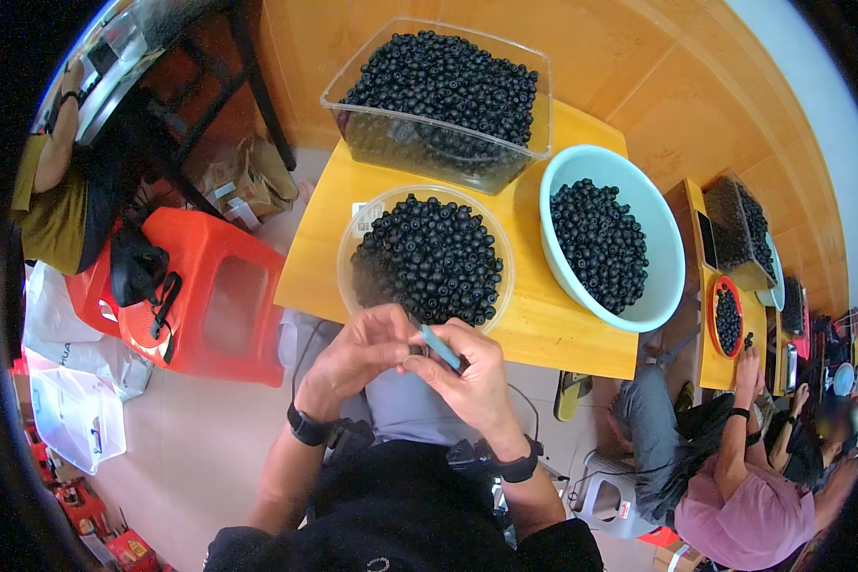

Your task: Sorting through blueberries in a container and using a tool to pick out debris or stems.

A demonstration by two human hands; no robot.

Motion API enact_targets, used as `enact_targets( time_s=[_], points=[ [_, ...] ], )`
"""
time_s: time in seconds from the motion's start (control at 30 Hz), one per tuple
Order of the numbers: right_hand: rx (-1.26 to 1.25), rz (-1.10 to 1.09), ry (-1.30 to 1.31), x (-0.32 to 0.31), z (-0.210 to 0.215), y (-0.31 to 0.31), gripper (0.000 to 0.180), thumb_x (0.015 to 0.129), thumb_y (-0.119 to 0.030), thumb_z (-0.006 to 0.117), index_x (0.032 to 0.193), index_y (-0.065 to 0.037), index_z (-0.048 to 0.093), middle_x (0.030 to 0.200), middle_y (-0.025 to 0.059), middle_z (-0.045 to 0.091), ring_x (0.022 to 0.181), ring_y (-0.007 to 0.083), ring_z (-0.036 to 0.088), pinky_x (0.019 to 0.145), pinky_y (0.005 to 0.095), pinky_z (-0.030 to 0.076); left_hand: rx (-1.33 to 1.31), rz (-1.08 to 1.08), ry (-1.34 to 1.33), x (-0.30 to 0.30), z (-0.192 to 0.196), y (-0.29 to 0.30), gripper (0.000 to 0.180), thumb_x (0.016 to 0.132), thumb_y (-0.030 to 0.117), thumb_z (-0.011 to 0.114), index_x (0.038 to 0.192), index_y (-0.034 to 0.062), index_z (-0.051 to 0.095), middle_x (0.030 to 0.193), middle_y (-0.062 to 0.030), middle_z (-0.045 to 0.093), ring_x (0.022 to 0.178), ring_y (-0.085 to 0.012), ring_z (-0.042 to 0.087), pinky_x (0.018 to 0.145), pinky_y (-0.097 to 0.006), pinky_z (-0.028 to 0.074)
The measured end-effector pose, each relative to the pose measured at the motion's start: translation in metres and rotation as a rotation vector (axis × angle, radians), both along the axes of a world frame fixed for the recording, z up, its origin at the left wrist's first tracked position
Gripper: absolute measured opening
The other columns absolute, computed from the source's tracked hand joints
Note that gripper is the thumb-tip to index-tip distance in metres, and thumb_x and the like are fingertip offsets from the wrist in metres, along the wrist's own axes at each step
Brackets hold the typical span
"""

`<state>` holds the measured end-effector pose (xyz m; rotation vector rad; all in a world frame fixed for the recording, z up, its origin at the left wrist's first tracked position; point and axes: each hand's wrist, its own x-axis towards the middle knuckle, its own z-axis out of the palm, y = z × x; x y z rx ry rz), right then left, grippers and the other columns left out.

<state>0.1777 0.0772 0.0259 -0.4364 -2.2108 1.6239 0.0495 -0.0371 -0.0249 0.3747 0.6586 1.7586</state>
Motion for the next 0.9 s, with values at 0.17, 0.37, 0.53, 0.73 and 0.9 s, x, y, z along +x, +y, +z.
enact_targets(
  time_s=[0.17,0.37,0.53,0.73,0.9],
  points=[
    [-0.55,-0.029,0.026,0.005,-0.008,-0.004,0.006,0.083,-0.001,0.063,0.087,0.003,0.062,0.076,0.0052,0.061,0.068,0.0114,0.06,0.062,0.0216,0.047,0.021,-0.146,-0.043,0.003,0.0,-0.002,0.016,0.08,0.001,0.067,0.087,0.0063,0.054,0.083,-0.0031,0.063,0.074,-0.0111,0.062,0.067,-0.023,0.051],
    [-0.074,-0.01,-0.043,0.014,-0.003,0.004,0.019,0.075,-0.005,0.072,0.092,0.0,0.065,0.067,0.0004,0.052,0.063,0.007,0.051,0.057,0.0207,0.04,-0.01,-0.11,-0.014,0.009,-0.001,0.005,0.017,0.08,0.005,0.068,0.091,0.0066,0.055,0.086,-0.0035,0.064,0.076,-0.01,0.062,0.066,-0.021,0.051],
    [0.133,-0.302,-0.097,0.026,0.01,0.045,0.02,0.073,-0.012,0.072,0.089,-0.003,0.065,0.073,0.0013,0.057,0.065,0.0079,0.05,0.058,0.0225,0.041,-0.225,0.107,0.476,-0.007,0.01,0.019,0.02,0.079,0.0,0.065,0.098,0.0019,0.06,0.085,-0.0033,0.064,0.071,-0.0067,0.06,0.061,-0.022,0.051],
    [0.618,-0.734,0.008,0.031,0.039,0.118,0.042,0.073,0.002,0.068,0.113,-0.001,0.057,0.091,0.0065,0.055,0.072,0.0134,0.051,0.067,0.0266,0.045,-0.318,0.312,1.097,-0.024,0.001,0.049,0.019,0.073,-0.002,0.065,0.091,-0.0007,0.064,0.081,-0.0118,0.066,0.069,-0.0184,0.065,0.063,-0.027,0.051],
    [0.58,-0.645,-0.037,0.046,0.009,0.093,0.023,0.074,0.0,0.068,0.097,0.002,0.063,0.073,0.0041,0.047,0.062,0.0128,0.043,0.054,0.0258,0.034,-0.224,0.214,1.421,0.008,-0.005,0.068,0.023,0.07,-0.004,0.062,0.092,0.0015,0.064,0.08,-0.0126,0.059,0.07,-0.0276,0.061,0.065,-0.035,0.05]
  ],
)
